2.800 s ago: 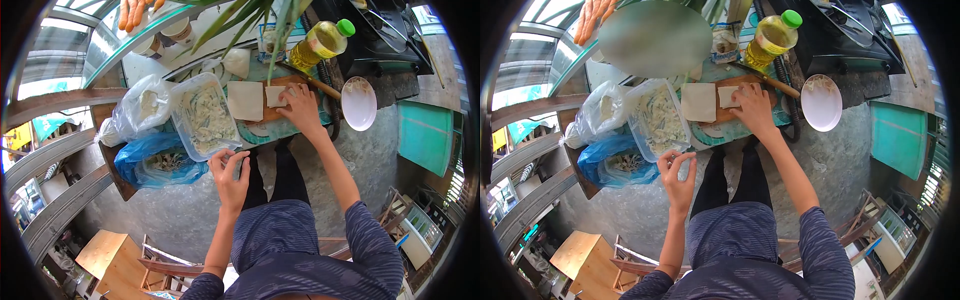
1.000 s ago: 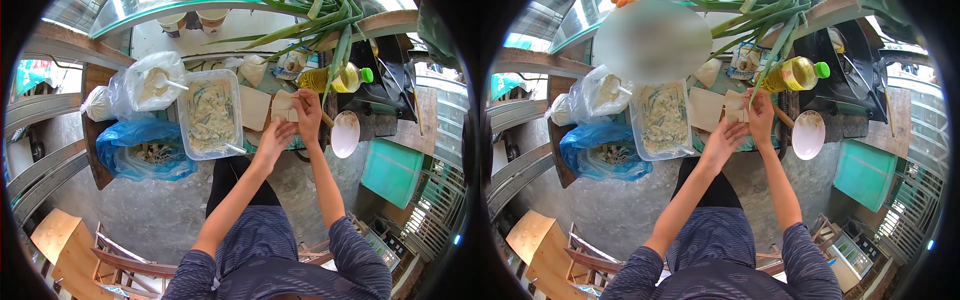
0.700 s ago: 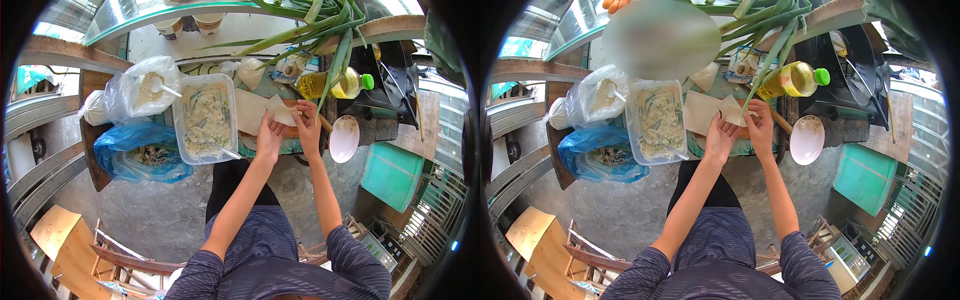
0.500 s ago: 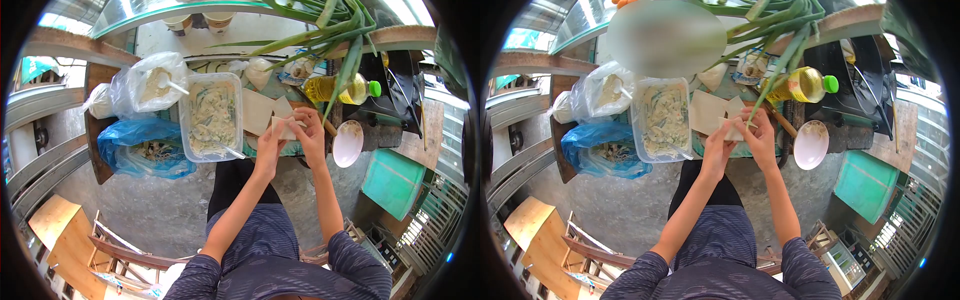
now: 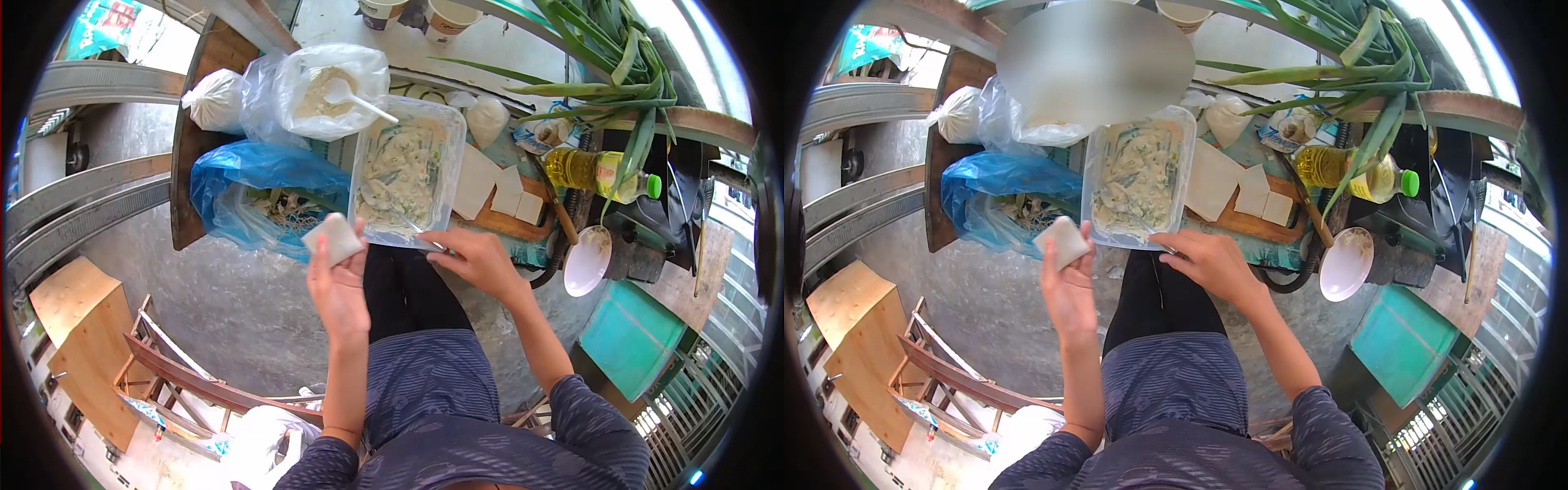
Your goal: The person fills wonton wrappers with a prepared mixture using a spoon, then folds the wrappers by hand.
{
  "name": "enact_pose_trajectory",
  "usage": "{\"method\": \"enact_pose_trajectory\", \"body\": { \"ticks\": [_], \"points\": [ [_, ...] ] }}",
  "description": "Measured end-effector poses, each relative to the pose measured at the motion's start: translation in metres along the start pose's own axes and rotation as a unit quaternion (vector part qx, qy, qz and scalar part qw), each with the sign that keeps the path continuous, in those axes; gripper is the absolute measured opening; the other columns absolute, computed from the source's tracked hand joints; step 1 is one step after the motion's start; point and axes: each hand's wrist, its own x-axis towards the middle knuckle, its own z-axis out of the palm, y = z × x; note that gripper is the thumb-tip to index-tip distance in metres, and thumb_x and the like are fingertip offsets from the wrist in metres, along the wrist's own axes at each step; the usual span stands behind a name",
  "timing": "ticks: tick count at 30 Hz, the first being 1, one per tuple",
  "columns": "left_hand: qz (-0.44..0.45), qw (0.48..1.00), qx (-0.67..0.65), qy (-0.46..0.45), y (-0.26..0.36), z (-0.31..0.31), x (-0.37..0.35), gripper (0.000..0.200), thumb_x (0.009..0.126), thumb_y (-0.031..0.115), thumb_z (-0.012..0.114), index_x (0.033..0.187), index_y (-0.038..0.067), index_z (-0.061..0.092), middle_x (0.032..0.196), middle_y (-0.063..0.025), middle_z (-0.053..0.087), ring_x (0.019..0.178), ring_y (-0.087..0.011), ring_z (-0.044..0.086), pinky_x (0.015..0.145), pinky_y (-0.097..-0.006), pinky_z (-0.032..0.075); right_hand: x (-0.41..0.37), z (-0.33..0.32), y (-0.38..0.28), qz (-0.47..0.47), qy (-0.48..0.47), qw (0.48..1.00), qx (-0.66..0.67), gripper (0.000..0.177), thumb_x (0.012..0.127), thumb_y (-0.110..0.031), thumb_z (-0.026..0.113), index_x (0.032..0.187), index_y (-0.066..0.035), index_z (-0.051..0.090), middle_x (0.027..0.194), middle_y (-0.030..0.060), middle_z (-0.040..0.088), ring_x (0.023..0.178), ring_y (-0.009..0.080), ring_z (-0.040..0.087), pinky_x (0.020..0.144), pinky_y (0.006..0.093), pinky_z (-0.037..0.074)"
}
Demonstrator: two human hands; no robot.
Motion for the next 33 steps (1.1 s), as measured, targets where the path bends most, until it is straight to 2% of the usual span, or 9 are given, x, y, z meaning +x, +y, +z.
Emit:
{"method": "enact_pose_trajectory", "body": {
  "ticks": [3,7,10,13,16,19,28,31,33],
  "points": [
    [0.052,0.998,0.01,0.036,0.016,-0.01,0.003,0.043,0.095,0.023,0.047,0.126,-0.006,0.041,0.121,-0.0166,0.052,0.115,-0.0301,0.053,0.093,-0.0335,0.048,0.01,0.004,-0.004,0.024,0.059,0.993,0.095,0.026,0.082,-0.014,0.065,0.107,-0.012,0.065,0.083,0.0043,0.065,0.063,0.016,0.06,0.056,0.0293,0.047],
    [0.047,0.998,0.027,0.023,0.018,-0.018,0.005,0.045,0.095,0.023,0.045,0.129,-0.006,0.038,0.124,-0.0177,0.051,0.119,-0.0292,0.05,0.097,-0.0352,0.045,0.035,0.015,-0.015,0.122,0.154,0.941,0.274,0.02,0.087,-0.013,0.061,0.105,-0.005,0.063,0.078,0.0004,0.062,0.058,0.0035,0.052,0.048,0.0216,0.041],
    [0.019,1.0,0.019,-0.008,0.012,-0.015,0.006,0.045,0.096,0.023,0.044,0.13,-0.004,0.038,0.127,-0.0181,0.049,0.121,-0.0285,0.048,0.098,-0.0354,0.044,0.056,0.021,-0.03,0.136,0.206,0.915,0.32,0.019,0.091,-0.015,0.056,0.105,-0.003,0.06,0.077,0.0033,0.059,0.059,0.0075,0.054,0.05,0.0244,0.042],
    [-0.011,0.999,-0.01,-0.03,0.011,-0.012,0.008,0.044,0.096,0.023,0.042,0.131,-0.004,0.037,0.128,-0.0171,0.049,0.121,-0.0276,0.048,0.097,-0.0344,0.044,0.056,0.014,-0.026,0.062,0.257,0.958,0.11,0.016,0.094,-0.013,0.049,0.102,-0.002,0.058,0.079,0.0066,0.059,0.063,0.0157,0.058,0.057,0.0296,0.045],
    [-0.028,0.999,-0.01,-0.043,0.01,-0.01,0.006,0.043,0.097,0.022,0.04,0.131,-0.004,0.038,0.128,-0.0157,0.049,0.121,-0.0269,0.049,0.096,-0.0331,0.045,0.055,-0.004,-0.017,0.003,0.347,0.938,-0.002,0.015,0.095,-0.012,0.046,0.097,-0.002,0.058,0.082,0.0101,0.061,0.071,0.0252,0.059,0.063,0.0339,0.046],
    [-0.038,0.998,0.009,-0.051,0.011,-0.011,0.008,0.041,0.097,0.02,0.04,0.13,-0.004,0.039,0.127,-0.0147,0.05,0.119,-0.0265,0.05,0.094,-0.0321,0.046,0.061,-0.01,-0.002,-0.052,0.378,0.919,-0.101,0.013,0.093,-0.009,0.047,0.096,-0.003,0.058,0.085,0.0104,0.062,0.075,0.0287,0.057,0.064,0.035,0.045],
    [-0.027,0.998,0.03,-0.042,0.016,-0.015,0.014,0.037,0.096,0.019,0.045,0.124,-0.004,0.044,0.125,-0.0142,0.051,0.114,-0.0254,0.054,0.095,-0.0348,0.046,0.038,0.043,-0.015,-0.021,0.31,0.948,-0.06,0.012,0.091,-0.009,0.051,0.095,-0.003,0.061,0.08,0.0077,0.063,0.07,0.0237,0.055,0.061,0.032,0.043],
    [-0.03,0.999,0.008,-0.03,0.014,-0.021,0.017,0.032,0.095,0.02,0.047,0.117,-0.004,0.048,0.12,-0.0146,0.054,0.112,-0.025,0.055,0.096,-0.0371,0.046,0.038,0.052,-0.012,0.046,0.337,0.94,0.033,0.016,0.095,-0.013,0.048,0.096,-0.003,0.06,0.077,0.0037,0.062,0.067,0.0155,0.052,0.061,0.0274,0.041],
    [-0.031,0.999,0.004,-0.021,0.016,-0.021,0.018,0.029,0.094,0.019,0.049,0.113,-0.003,0.051,0.116,-0.015,0.057,0.109,-0.0247,0.057,0.096,-0.038,0.046,0.037,0.051,-0.01,0.091,0.371,0.901,0.206,0.021,0.097,-0.017,0.044,0.099,-0.003,0.06,0.079,0.0019,0.062,0.068,0.0102,0.048,0.063,0.025,0.04]
  ]
}}
